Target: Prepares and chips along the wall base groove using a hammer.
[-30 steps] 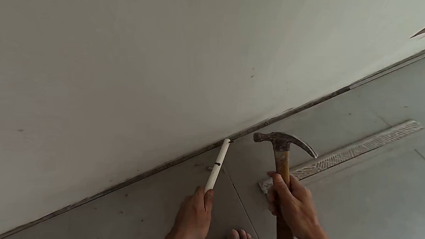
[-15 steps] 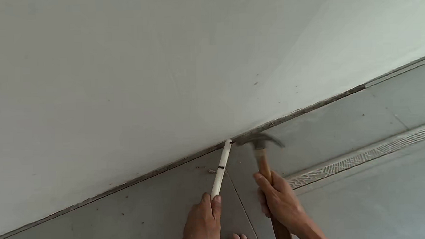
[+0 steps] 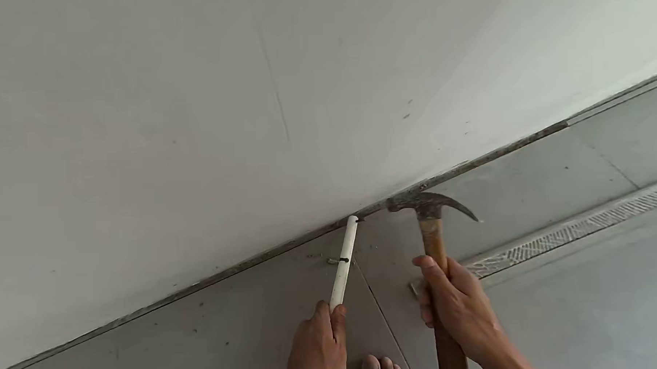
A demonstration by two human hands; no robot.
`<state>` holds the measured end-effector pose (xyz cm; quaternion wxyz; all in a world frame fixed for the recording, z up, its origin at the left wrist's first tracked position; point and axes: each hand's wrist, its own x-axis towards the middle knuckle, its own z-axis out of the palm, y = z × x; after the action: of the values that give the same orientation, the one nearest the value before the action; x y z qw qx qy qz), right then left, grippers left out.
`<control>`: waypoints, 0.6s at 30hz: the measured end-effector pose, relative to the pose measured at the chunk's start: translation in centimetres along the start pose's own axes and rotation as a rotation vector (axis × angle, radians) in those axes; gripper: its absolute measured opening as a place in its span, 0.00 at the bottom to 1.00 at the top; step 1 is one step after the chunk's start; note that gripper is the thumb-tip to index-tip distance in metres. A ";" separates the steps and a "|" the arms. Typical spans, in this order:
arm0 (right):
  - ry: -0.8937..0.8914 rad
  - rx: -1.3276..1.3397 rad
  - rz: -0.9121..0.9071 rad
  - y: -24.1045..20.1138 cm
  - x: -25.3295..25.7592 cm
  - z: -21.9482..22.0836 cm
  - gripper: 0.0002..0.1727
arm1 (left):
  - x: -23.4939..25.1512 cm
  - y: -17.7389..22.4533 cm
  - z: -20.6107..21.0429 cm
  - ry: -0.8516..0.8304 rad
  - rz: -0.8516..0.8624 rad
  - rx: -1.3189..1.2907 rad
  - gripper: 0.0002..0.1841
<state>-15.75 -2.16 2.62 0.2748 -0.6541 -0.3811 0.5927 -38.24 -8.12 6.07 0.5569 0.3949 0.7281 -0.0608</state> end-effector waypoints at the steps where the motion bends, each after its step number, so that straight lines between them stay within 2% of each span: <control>1: 0.022 0.036 -0.027 0.0 -0.2 0.0 0.22 | 0.2 0.0 -0.2 -0.020 0.012 0.004 0.27; 6: 0.050 0.037 -0.058 0.1 -0.6 0.6 0.22 | 0.9 -0.5 -0.9 -0.060 0.035 0.017 0.27; 11: -0.062 -0.003 0.074 0.6 -0.4 2.1 0.22 | 0.7 -0.6 -1.0 -0.008 0.066 0.075 0.28; 16: 0.111 0.059 -0.049 0.5 -1.3 2.8 0.21 | 0.7 -0.4 -1.6 -0.025 0.066 0.097 0.29; 18: 0.077 0.048 -0.023 0.6 -1.3 3.0 0.20 | 0.6 -0.3 -1.8 -0.023 0.066 0.113 0.29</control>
<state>-18.61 -3.88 2.46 0.3115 -0.6651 -0.3637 0.5730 -39.89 -7.07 6.15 0.5440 0.4489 0.7035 -0.0878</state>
